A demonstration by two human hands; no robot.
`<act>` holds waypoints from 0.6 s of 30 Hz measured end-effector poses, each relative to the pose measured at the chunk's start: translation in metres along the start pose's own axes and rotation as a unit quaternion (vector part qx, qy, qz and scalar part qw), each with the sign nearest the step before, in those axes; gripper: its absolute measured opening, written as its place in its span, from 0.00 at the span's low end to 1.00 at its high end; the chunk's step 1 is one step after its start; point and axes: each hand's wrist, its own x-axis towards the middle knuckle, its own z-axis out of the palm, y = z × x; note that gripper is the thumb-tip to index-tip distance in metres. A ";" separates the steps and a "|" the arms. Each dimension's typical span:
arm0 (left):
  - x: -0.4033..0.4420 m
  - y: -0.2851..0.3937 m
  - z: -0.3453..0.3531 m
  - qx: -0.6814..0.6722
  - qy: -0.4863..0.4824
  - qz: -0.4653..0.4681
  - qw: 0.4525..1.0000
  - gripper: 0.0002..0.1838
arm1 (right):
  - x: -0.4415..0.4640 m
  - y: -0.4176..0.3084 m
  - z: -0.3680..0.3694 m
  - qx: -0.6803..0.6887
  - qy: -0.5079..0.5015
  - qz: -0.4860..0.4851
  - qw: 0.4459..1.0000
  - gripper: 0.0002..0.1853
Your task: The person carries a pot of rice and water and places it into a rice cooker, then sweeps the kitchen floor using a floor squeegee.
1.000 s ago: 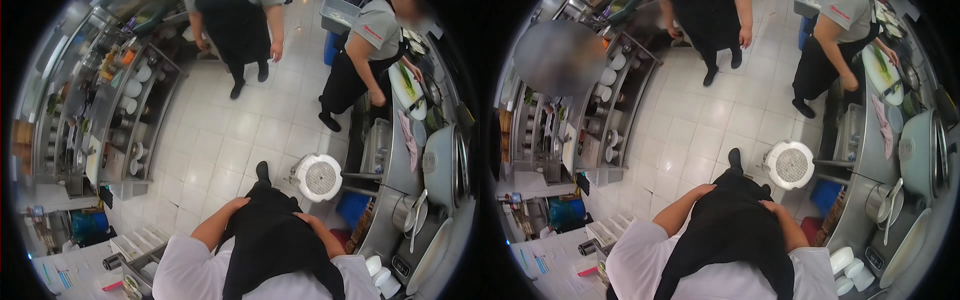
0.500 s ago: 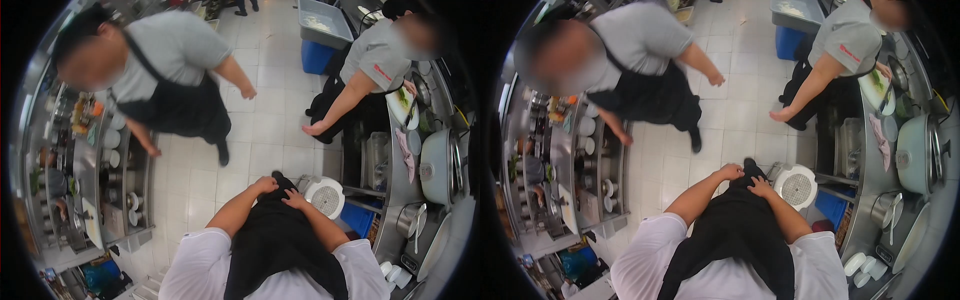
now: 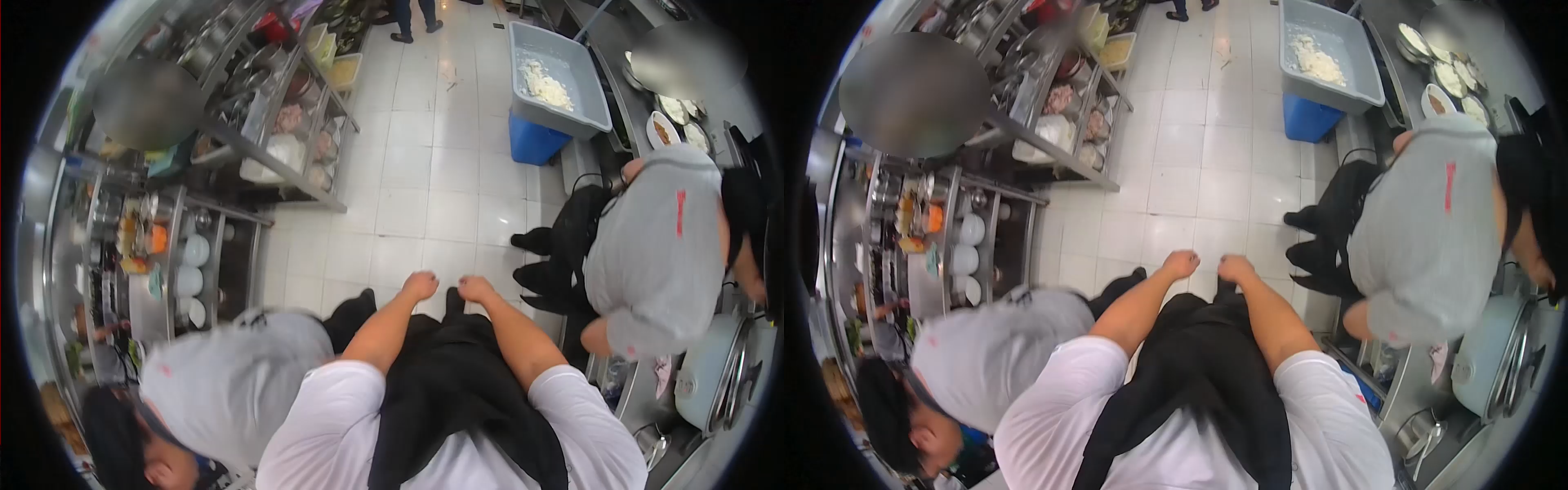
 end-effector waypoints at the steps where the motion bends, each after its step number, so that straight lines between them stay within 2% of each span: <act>1: -0.007 -0.021 0.009 -0.051 0.041 -0.016 0.998 0.28 | 0.031 0.001 -0.022 0.040 0.086 0.008 0.995 0.21; 2: -0.020 -0.030 0.011 -0.092 0.054 -0.068 0.992 0.38 | 0.053 -0.005 -0.053 0.091 0.135 0.052 0.985 0.20; 3: -0.031 -0.038 0.013 -0.125 0.008 -0.148 0.981 0.49 | 0.071 -0.016 -0.087 0.142 0.182 0.097 0.968 0.19; 4: -0.040 -0.053 0.014 -0.245 -0.067 -0.187 0.949 0.55 | 0.088 -0.024 -0.117 0.198 0.228 0.120 0.946 0.18; 6: -0.053 -0.075 0.012 -0.524 -0.091 -0.146 0.834 0.46 | 0.135 -0.029 -0.178 0.246 0.324 0.133 0.904 0.18; 8: -0.074 -0.044 -0.068 -0.496 -0.075 -0.193 0.843 0.34 | 0.178 -0.027 -0.234 0.257 0.433 0.099 0.858 0.18; 9: -0.071 -0.045 -0.100 -0.487 -0.123 -0.276 0.819 0.26 | 0.193 -0.028 -0.270 0.268 0.492 0.072 0.825 0.17; 10: -0.059 -0.080 -0.099 -0.537 -0.090 -0.255 0.799 0.21 | 0.200 -0.031 -0.304 0.287 0.522 0.060 0.801 0.17; 11: -0.045 -0.102 -0.118 -0.526 -0.095 -0.246 0.808 0.21 | 0.209 -0.031 -0.346 0.304 0.560 0.045 0.769 0.16; 12: -0.018 -0.115 -0.138 -0.492 -0.055 -0.258 0.830 0.20 | 0.223 -0.027 -0.389 0.300 0.576 0.043 0.759 0.16; 13: 0.004 -0.121 -0.153 -0.460 -0.020 -0.275 0.844 0.19 | 0.230 -0.017 -0.419 0.301 0.621 0.040 0.723 0.15; 14: 0.035 -0.125 -0.176 -0.457 -0.028 -0.262 0.849 0.19 | 0.237 -0.006 -0.454 0.301 0.665 0.039 0.683 0.15; 16: 0.095 -0.132 -0.224 -0.204 0.093 -0.267 0.937 0.21 | 0.249 0.022 -0.532 0.283 0.727 0.027 0.626 0.15; 17: 0.124 -0.128 -0.251 -0.197 0.090 -0.258 0.942 0.21 | 0.255 0.042 -0.572 0.265 0.745 0.044 0.610 0.17; 18: 0.149 -0.120 -0.280 -0.157 0.157 -0.211 0.952 0.22 | 0.260 0.061 -0.610 0.288 0.759 0.029 0.583 0.20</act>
